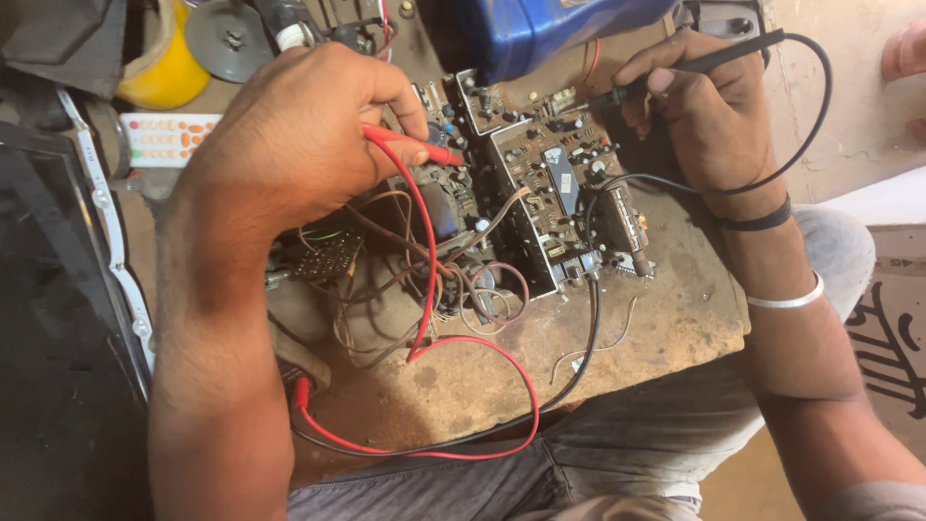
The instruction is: The person uses a multimeter to test points on a disassembled circuit board. They hold the red and black probes and touch various components and solder points while seated at a workbench.
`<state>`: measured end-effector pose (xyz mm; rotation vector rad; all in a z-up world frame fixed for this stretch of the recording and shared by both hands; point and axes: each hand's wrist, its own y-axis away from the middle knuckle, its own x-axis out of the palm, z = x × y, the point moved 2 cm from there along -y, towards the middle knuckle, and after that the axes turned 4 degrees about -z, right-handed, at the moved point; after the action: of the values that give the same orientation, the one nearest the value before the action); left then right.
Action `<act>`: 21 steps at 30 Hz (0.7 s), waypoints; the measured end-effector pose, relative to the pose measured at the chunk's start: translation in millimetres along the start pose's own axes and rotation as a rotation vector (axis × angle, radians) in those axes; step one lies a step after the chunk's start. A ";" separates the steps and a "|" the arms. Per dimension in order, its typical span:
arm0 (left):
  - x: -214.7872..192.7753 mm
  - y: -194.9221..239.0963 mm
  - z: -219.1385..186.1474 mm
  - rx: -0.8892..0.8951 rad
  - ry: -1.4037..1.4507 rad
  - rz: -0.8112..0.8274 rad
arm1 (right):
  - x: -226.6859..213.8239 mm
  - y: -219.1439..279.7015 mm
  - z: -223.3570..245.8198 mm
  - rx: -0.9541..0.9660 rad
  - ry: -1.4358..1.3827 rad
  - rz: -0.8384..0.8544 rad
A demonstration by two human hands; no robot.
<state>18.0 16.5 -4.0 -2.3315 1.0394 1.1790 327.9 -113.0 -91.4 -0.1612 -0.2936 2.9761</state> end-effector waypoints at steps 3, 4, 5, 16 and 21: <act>-0.6 0.3 0.4 -0.027 0.009 0.024 | 0.5 0.2 0.2 0.007 0.012 -0.004; -1.0 0.9 0.2 -0.031 -0.024 0.019 | 0.8 0.2 0.0 0.008 0.013 -0.004; -1.1 0.8 -0.4 -0.033 -0.056 0.014 | 0.7 0.1 -0.1 0.006 0.011 -0.003; -1.6 0.4 -2.1 -0.039 -0.060 0.043 | -0.9 1.3 -4.2 0.016 -0.027 -0.001; -1.4 0.5 -0.9 -0.038 -0.042 0.048 | -1.5 1.7 -5.0 -0.006 -0.031 0.007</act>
<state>17.5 16.3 -2.3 -2.3114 1.0731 1.2710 329.8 -114.0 -96.5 -0.1170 -0.3058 2.9871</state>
